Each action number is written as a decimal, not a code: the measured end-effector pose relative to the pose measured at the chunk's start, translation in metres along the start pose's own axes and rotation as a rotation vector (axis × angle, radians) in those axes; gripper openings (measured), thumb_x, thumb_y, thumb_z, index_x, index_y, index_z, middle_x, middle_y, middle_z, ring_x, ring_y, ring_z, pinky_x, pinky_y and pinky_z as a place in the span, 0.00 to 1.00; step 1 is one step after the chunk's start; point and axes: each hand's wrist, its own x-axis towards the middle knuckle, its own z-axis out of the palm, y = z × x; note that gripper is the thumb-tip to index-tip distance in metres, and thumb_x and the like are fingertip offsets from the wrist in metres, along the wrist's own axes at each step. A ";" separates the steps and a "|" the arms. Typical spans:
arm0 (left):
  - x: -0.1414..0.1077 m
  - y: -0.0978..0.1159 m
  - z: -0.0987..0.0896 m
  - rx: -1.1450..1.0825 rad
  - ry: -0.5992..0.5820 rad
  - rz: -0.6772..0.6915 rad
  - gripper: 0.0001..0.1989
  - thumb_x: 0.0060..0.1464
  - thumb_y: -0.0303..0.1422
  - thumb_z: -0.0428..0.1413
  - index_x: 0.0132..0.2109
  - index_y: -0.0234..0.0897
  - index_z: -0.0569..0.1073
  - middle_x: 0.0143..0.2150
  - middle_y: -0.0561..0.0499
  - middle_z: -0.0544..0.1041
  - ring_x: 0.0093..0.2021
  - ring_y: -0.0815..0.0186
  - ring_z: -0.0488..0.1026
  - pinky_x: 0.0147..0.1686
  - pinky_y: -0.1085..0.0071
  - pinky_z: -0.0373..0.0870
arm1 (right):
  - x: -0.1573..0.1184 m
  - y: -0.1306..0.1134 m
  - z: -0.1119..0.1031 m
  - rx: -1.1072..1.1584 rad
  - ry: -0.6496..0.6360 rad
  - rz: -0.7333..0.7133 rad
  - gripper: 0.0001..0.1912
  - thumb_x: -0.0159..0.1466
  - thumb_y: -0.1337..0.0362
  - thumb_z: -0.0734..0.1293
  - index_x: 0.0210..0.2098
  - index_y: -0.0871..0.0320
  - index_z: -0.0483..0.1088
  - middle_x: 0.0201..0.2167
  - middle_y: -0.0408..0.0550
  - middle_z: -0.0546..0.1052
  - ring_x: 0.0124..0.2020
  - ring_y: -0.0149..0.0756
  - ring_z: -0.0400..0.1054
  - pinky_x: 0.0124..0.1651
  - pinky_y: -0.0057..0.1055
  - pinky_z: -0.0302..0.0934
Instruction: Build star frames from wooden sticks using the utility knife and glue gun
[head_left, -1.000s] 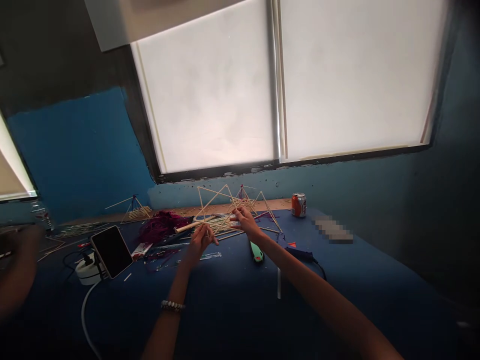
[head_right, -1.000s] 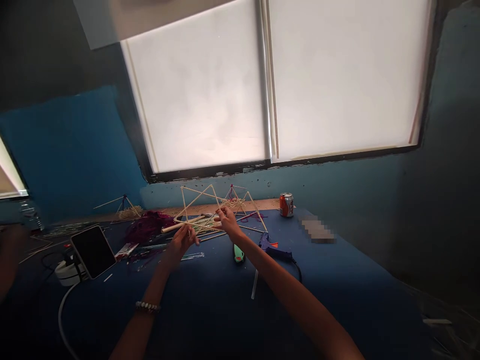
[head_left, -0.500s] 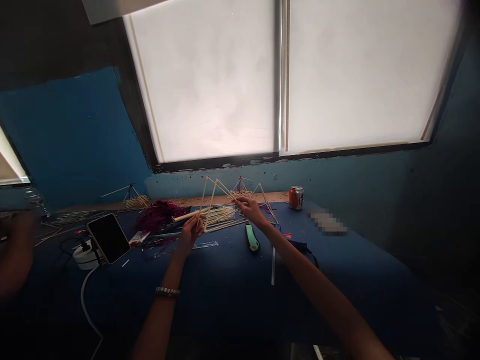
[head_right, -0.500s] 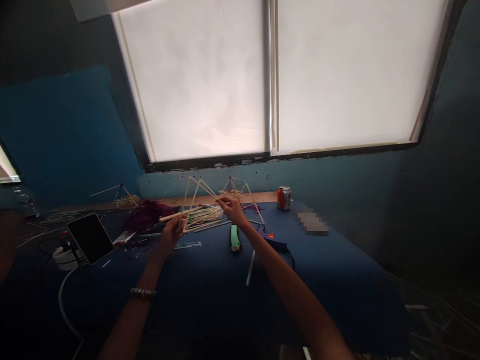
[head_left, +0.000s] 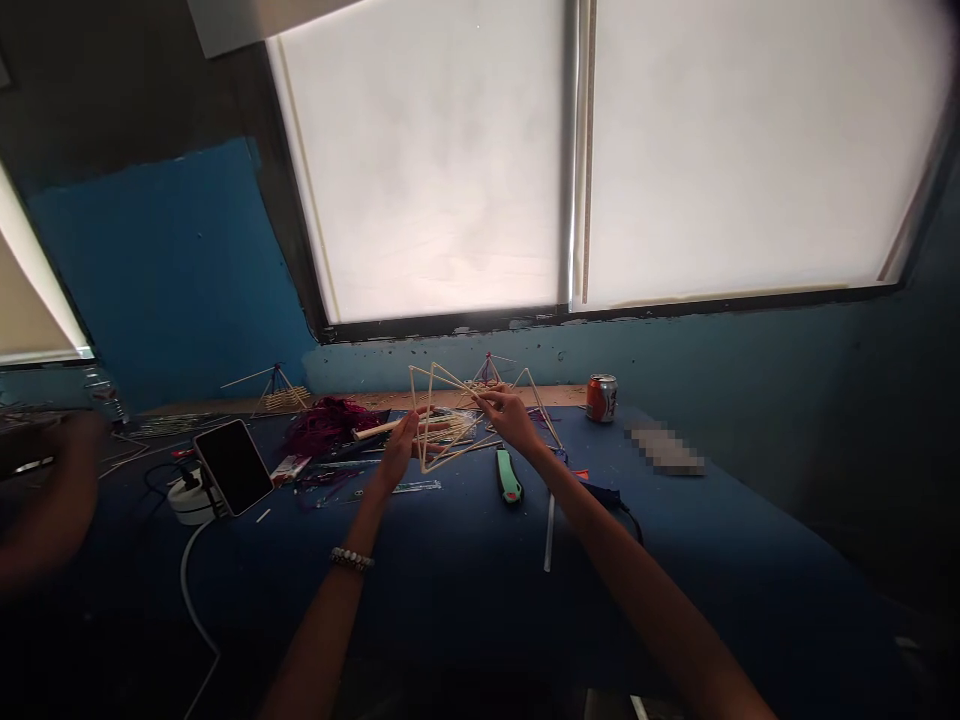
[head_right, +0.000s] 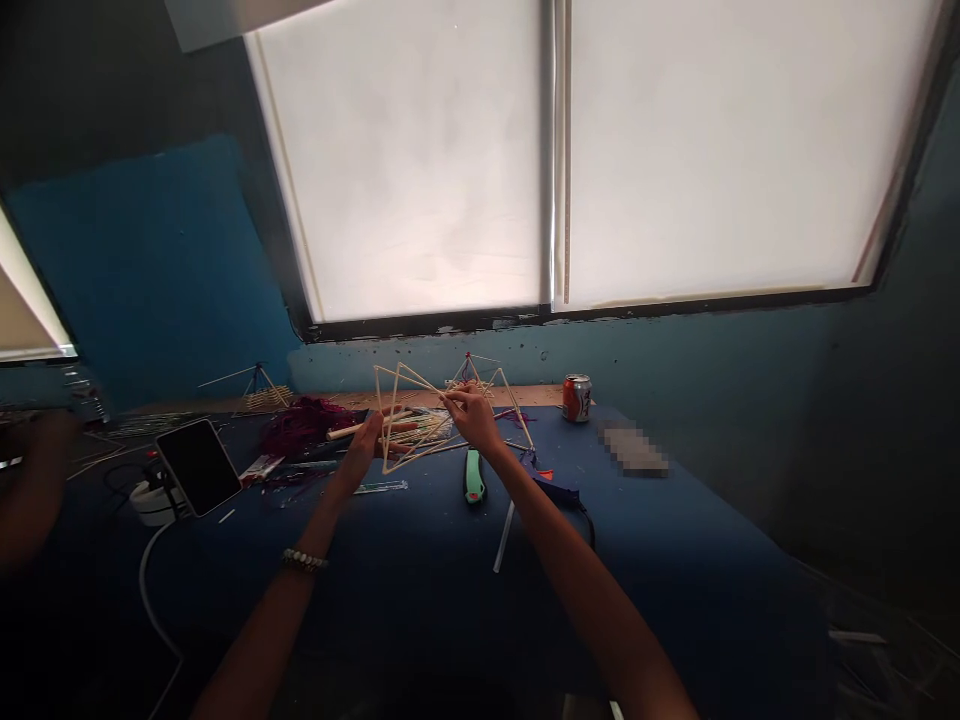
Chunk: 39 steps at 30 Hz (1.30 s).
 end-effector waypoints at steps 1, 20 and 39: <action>0.001 -0.002 0.004 -0.014 0.020 0.008 0.30 0.61 0.53 0.54 0.62 0.41 0.66 0.49 0.41 0.82 0.30 0.58 0.82 0.27 0.66 0.78 | 0.000 0.000 0.000 -0.016 0.018 -0.001 0.21 0.67 0.48 0.64 0.42 0.57 0.80 0.43 0.56 0.74 0.46 0.45 0.69 0.44 0.37 0.65; -0.002 -0.011 0.014 -0.414 0.026 -0.066 0.19 0.64 0.43 0.53 0.56 0.38 0.66 0.59 0.36 0.76 0.53 0.48 0.78 0.46 0.54 0.78 | -0.005 -0.005 0.003 0.112 0.112 0.225 0.15 0.66 0.58 0.67 0.43 0.60 0.82 0.36 0.52 0.83 0.33 0.44 0.77 0.31 0.35 0.70; 0.001 -0.017 0.010 -0.265 0.260 0.057 0.32 0.51 0.40 0.67 0.56 0.46 0.57 0.52 0.43 0.81 0.39 0.56 0.84 0.32 0.66 0.82 | -0.007 -0.003 0.012 0.345 0.062 0.279 0.16 0.59 0.56 0.72 0.42 0.59 0.81 0.39 0.53 0.83 0.37 0.45 0.78 0.24 0.31 0.70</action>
